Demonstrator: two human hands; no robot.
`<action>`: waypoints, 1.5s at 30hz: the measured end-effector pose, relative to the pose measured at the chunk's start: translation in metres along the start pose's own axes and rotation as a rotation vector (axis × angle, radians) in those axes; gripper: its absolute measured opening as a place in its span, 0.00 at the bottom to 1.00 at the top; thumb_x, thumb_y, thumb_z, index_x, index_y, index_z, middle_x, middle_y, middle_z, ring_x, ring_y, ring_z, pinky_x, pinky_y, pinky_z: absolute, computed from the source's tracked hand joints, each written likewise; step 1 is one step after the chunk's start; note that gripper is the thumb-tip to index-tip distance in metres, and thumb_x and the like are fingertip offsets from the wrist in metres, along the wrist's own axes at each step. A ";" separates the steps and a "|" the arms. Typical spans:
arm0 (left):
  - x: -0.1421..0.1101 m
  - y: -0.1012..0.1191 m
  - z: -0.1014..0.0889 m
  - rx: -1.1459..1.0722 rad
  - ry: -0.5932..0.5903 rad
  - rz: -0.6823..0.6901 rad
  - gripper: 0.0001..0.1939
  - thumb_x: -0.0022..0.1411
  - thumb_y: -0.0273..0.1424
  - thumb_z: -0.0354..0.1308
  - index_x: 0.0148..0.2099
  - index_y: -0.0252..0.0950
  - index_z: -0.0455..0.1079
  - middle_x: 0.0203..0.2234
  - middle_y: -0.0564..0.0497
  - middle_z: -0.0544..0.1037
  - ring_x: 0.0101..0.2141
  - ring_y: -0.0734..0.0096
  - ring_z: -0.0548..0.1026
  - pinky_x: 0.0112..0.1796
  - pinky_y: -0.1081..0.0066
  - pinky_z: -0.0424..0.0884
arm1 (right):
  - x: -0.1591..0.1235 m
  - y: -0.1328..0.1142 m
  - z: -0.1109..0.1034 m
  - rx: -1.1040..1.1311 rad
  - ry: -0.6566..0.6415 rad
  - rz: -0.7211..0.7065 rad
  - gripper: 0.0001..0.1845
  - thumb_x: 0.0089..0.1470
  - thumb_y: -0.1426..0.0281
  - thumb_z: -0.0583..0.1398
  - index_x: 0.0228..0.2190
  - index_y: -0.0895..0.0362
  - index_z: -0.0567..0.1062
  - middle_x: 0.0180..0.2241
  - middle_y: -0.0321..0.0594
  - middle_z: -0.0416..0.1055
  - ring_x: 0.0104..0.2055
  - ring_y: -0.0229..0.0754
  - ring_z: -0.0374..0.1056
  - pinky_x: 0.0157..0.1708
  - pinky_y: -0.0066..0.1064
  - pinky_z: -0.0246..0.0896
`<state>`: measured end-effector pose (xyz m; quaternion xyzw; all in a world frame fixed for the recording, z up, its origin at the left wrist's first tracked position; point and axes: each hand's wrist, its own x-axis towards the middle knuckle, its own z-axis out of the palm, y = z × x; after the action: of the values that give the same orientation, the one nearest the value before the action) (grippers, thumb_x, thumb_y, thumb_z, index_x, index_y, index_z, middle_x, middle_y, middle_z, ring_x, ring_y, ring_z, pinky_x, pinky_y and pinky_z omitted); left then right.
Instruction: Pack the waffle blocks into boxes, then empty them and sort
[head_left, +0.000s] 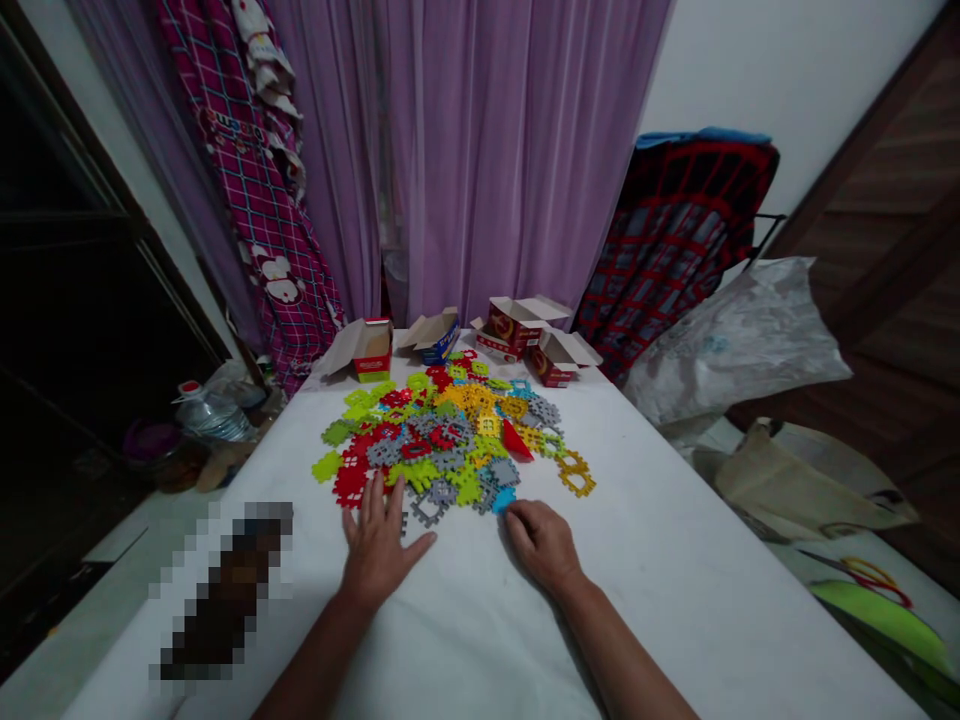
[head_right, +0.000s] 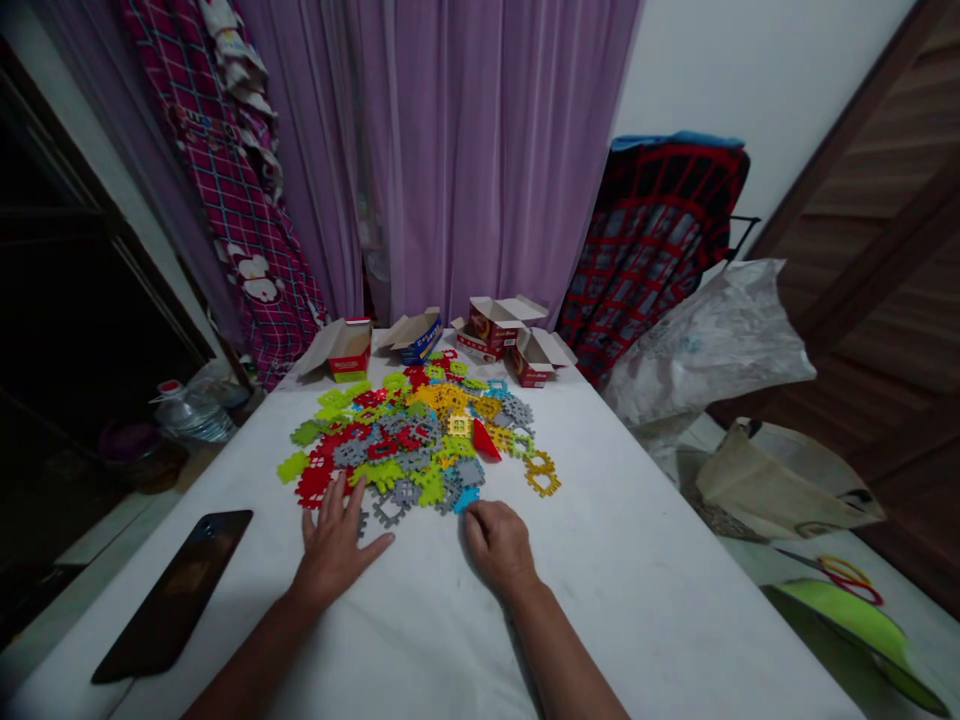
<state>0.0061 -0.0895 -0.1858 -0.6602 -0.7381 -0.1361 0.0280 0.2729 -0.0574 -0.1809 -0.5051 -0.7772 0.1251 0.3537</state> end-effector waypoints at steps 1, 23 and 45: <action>0.006 0.005 0.000 -0.011 -0.024 -0.001 0.43 0.59 0.49 0.56 0.70 0.39 0.48 0.69 0.35 0.46 0.67 0.43 0.47 0.57 0.35 0.48 | 0.000 -0.003 0.001 0.021 -0.026 -0.048 0.14 0.58 0.67 0.52 0.33 0.54 0.77 0.31 0.40 0.77 0.35 0.41 0.71 0.38 0.31 0.64; 0.021 0.017 0.006 -0.090 0.280 0.270 0.22 0.65 0.35 0.49 0.58 0.37 0.69 0.59 0.40 0.69 0.61 0.53 0.62 0.62 0.50 0.53 | 0.044 0.017 0.020 -0.068 0.125 0.007 0.18 0.55 0.63 0.57 0.46 0.55 0.75 0.44 0.45 0.75 0.47 0.46 0.68 0.48 0.37 0.61; 0.060 -0.007 0.030 -0.278 0.454 0.113 0.20 0.66 0.39 0.46 0.56 0.41 0.68 0.55 0.42 0.71 0.56 0.52 0.68 0.56 0.48 0.62 | 0.119 0.082 0.024 0.177 0.210 0.136 0.20 0.61 0.61 0.50 0.43 0.53 0.79 0.44 0.44 0.77 0.51 0.47 0.70 0.52 0.42 0.63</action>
<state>-0.0040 -0.0246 -0.2026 -0.6504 -0.6493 -0.3787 0.1094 0.2851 0.0882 -0.1928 -0.5336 -0.6860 0.1634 0.4669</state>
